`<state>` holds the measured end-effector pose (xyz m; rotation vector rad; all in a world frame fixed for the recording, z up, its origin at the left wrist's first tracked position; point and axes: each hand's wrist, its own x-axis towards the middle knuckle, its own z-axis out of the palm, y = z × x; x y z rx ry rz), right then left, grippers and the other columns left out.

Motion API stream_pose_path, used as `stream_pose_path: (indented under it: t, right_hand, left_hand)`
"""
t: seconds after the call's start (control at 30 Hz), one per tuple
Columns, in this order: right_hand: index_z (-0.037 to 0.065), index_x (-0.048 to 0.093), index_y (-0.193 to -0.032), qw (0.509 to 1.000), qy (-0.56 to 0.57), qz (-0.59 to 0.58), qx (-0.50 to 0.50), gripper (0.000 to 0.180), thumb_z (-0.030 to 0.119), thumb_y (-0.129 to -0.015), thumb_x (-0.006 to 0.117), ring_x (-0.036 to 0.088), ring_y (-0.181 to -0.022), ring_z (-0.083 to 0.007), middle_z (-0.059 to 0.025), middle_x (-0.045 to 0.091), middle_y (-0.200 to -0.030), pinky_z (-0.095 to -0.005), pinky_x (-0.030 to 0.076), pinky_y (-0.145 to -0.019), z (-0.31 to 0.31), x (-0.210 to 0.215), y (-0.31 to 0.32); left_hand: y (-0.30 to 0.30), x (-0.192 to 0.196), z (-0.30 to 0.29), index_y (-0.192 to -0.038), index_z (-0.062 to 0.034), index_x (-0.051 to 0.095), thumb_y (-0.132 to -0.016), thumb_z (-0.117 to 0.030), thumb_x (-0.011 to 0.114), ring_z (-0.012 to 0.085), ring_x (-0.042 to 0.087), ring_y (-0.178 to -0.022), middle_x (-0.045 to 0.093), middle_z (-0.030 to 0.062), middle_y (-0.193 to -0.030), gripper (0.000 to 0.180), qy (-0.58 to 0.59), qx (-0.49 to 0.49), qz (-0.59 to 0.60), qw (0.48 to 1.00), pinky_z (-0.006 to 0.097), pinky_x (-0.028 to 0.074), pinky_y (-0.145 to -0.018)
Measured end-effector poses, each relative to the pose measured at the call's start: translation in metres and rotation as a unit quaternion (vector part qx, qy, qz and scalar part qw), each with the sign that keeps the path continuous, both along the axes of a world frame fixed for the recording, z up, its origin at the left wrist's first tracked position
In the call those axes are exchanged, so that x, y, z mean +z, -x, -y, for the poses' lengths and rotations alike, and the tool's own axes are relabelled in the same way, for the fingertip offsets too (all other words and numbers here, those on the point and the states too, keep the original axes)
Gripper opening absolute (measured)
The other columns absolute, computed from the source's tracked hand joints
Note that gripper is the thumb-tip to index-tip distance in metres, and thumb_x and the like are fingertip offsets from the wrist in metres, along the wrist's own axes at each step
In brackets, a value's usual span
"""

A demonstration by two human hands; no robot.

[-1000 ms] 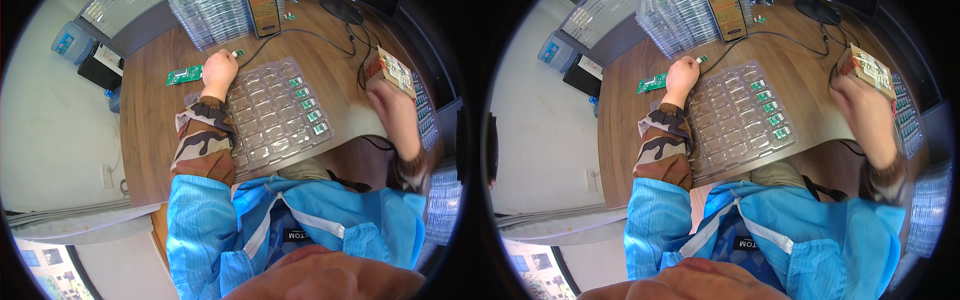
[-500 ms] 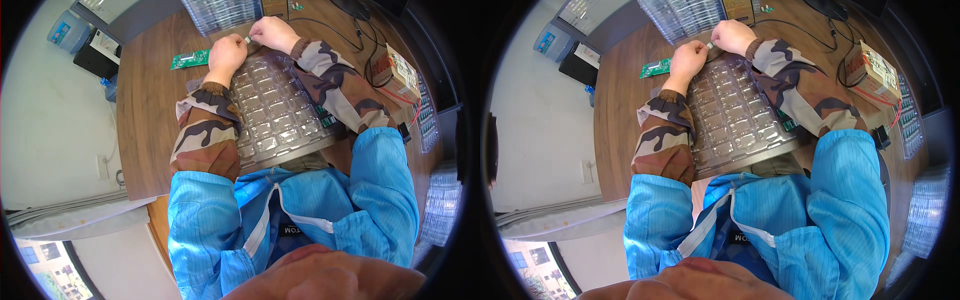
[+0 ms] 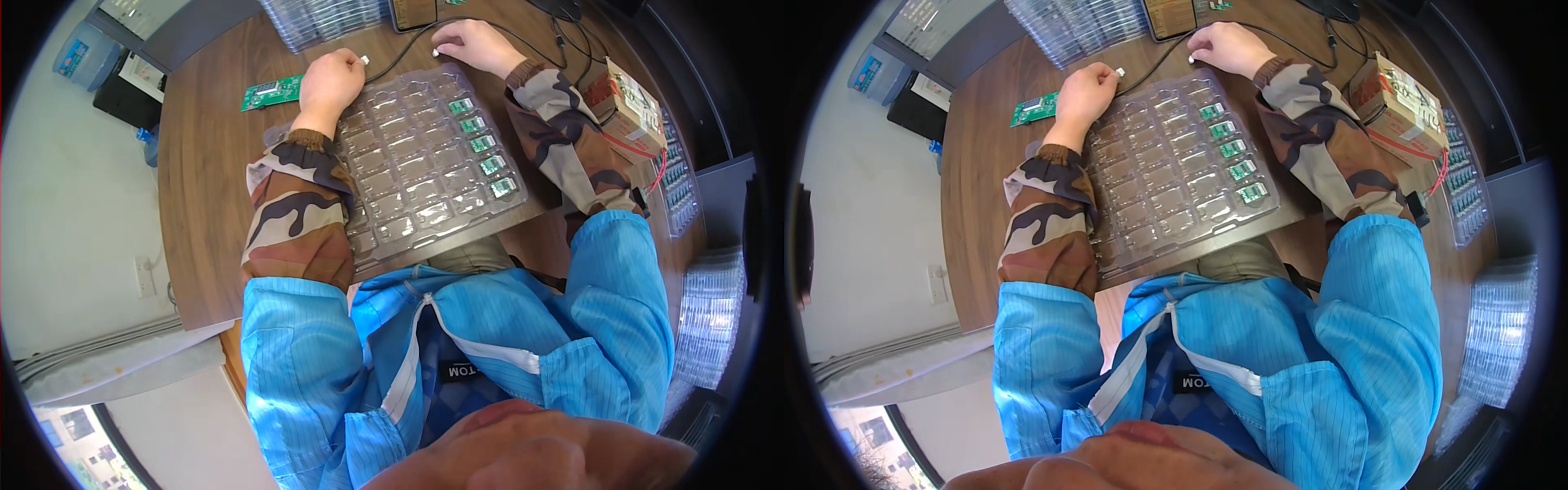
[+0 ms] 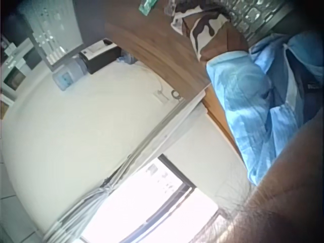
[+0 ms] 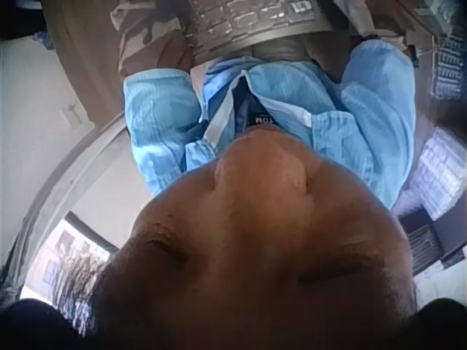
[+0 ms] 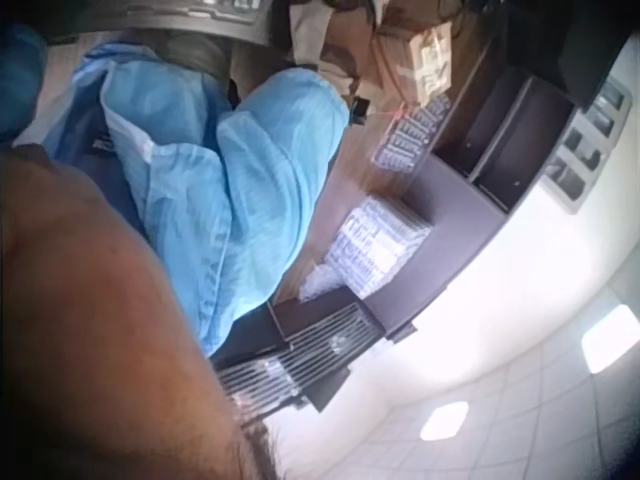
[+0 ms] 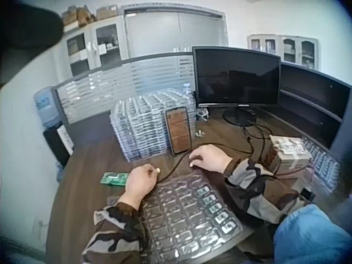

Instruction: Picking up small electronic components and placing them into specific slots in a plastic tray.

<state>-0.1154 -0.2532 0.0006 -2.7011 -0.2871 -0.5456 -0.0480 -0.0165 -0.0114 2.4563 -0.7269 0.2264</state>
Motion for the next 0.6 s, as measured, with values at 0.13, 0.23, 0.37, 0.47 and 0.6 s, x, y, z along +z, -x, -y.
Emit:
stream_pose_path:
  t: [0.13, 0.23, 0.37, 0.47, 0.6]
  right_hand:
    - [0.007, 0.062, -0.081, 0.998, -0.034, 0.025, 0.044, 0.012, 0.016, -0.075, 0.056, 0.059, -0.074, -0.0242, -0.0092, 0.061, -0.078, -0.0334, 0.046, -0.065, -0.018, 0.026, 0.048]
    - [0.006, 0.061, -0.078, 0.991, 0.051, -0.031, 0.12, 0.01, 0.014, -0.074, 0.056, 0.058, -0.073, -0.0249, -0.009, 0.06, -0.078, -0.0342, 0.046, -0.063, -0.035, 0.036, 0.084]
    - [0.004, 0.06, -0.073, 0.976, 0.209, 0.008, 0.067, 0.01, 0.012, -0.073, 0.055, 0.057, -0.073, -0.025, -0.0079, 0.059, -0.074, -0.0337, 0.047, -0.062, -0.054, 0.032, 0.102]
    - [0.003, 0.059, -0.075, 0.971, 0.231, -0.005, 0.061, 0.01, 0.011, -0.073, 0.054, 0.057, -0.074, -0.0248, -0.0086, 0.056, -0.075, -0.0336, 0.047, -0.063, -0.053, 0.029, 0.098]
    - [0.003, 0.057, -0.078, 0.976, 0.2, -0.049, 0.064, 0.012, 0.014, -0.075, 0.055, 0.056, -0.076, -0.0263, -0.0098, 0.054, -0.08, -0.0346, 0.047, -0.064, -0.05, 0.029, 0.09]
  left_hand:
    - [0.0, -0.001, 0.0, -0.082, -0.008, 0.062, -0.076, -0.028, 0.052, 0.0284, 0.058, -0.075, 0.062, 0.0119, -0.075, 0.023, 0.004, 0.002, 0.011, 1.0, 0.037, 0.045, -0.066]
    - [0.0, 0.003, -0.003, -0.082, -0.0092, 0.063, -0.076, -0.029, 0.051, 0.0293, 0.058, -0.079, 0.062, 0.0121, -0.079, 0.023, -0.004, 0.01, 0.001, 1.0, 0.038, 0.045, -0.07]
    - [0.0, 0.003, -0.004, -0.081, -0.0106, 0.063, -0.077, -0.029, 0.05, 0.0303, 0.057, -0.083, 0.062, 0.0127, -0.084, 0.023, -0.014, 0.012, -0.011, 1.0, 0.039, 0.045, -0.073]
    - [0.0, 0.003, -0.002, -0.082, -0.0109, 0.063, -0.077, -0.029, 0.05, 0.0303, 0.057, -0.083, 0.062, 0.0128, -0.084, 0.023, -0.014, 0.014, -0.008, 1.0, 0.039, 0.045, -0.074]
    - [0.005, 0.007, -0.001, -0.081, -0.0107, 0.063, -0.076, -0.028, 0.05, 0.0303, 0.057, -0.083, 0.062, 0.0127, -0.084, 0.022, -0.01, 0.016, -0.017, 1.0, 0.038, 0.045, -0.074]
